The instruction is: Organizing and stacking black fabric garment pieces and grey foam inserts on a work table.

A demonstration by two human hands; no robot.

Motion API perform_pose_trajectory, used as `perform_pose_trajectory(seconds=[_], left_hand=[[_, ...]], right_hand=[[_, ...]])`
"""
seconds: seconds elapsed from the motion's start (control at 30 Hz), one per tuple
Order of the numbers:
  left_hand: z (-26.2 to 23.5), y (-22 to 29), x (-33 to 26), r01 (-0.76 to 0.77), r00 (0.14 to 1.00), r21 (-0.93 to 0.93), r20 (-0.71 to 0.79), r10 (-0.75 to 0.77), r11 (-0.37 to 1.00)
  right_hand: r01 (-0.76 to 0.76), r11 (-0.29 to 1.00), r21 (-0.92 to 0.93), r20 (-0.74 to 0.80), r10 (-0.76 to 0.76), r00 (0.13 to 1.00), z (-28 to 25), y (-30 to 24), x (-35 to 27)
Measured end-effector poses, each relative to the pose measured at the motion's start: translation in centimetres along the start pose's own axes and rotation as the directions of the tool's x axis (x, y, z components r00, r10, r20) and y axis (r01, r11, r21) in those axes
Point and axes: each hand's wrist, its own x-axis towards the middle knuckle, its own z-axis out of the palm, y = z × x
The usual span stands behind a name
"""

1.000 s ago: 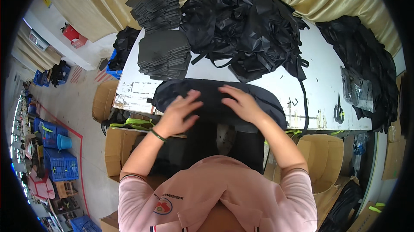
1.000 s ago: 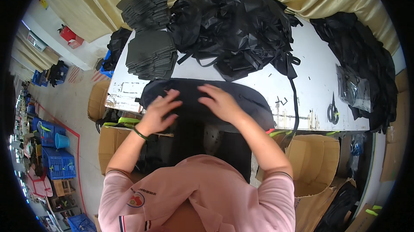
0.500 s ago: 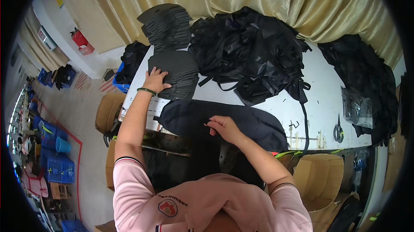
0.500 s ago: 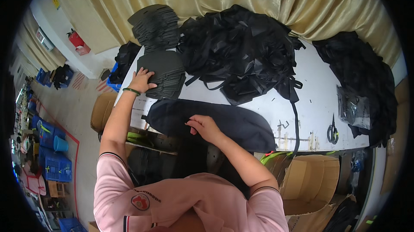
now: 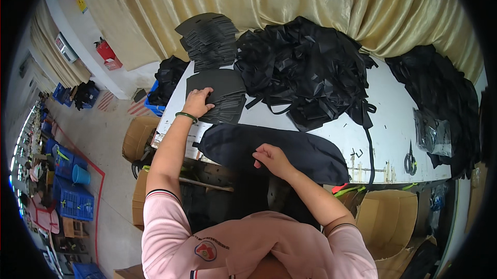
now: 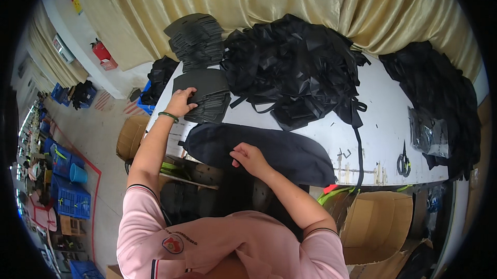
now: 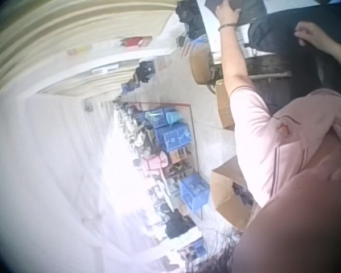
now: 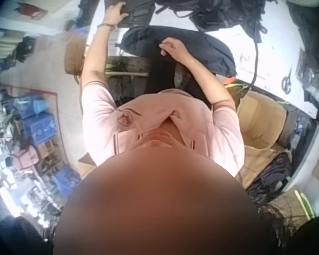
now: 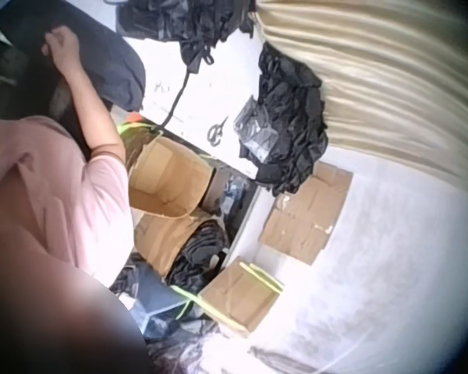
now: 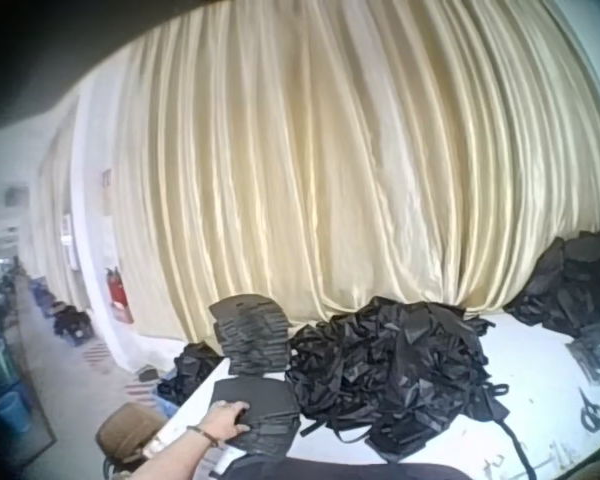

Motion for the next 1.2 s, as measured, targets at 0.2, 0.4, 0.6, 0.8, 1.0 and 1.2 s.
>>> perform_pose_trajectory(seconds=[0.2,0.4,0.6,0.8,1.0,1.2], left_hand=[[-3.7,5.4,-2.0,-0.162,0.903,-0.367,-0.430,-0.013,0.916],[0.4,14.2,-9.2,-0.111,0.981,-0.971,-0.141,-0.130,0.214],[3.6,16.2,-11.2,-0.088,0.993,-0.994,-0.093,-0.073,0.070],[1.2,18.0,-10.8,-0.487,0.872,-0.587,-0.363,0.328,0.646],[-0.6,17.7,-10.4,-0.613,0.784,-0.323,-0.360,0.506,0.721],[-3.7,17.1,-10.4,-0.661,0.736,-0.077,-0.258,0.625,0.746]], right_hand=[[0.148,0.977,0.155,-0.174,-0.120,0.977,-0.8,1.1,0.7],[0.401,0.916,-0.025,-0.335,-0.386,0.860,0.3,-5.4,2.9],[0.303,0.952,0.034,-0.242,-0.287,0.927,-0.3,-5.3,1.9],[0.374,0.927,0.029,-0.282,-0.351,0.893,-1.0,-4.2,0.8],[0.613,0.464,-0.640,0.261,-0.619,0.741,-7.4,-4.9,-2.2],[0.072,0.886,0.459,-0.101,-0.028,0.994,-6.8,-12.1,-7.0]])
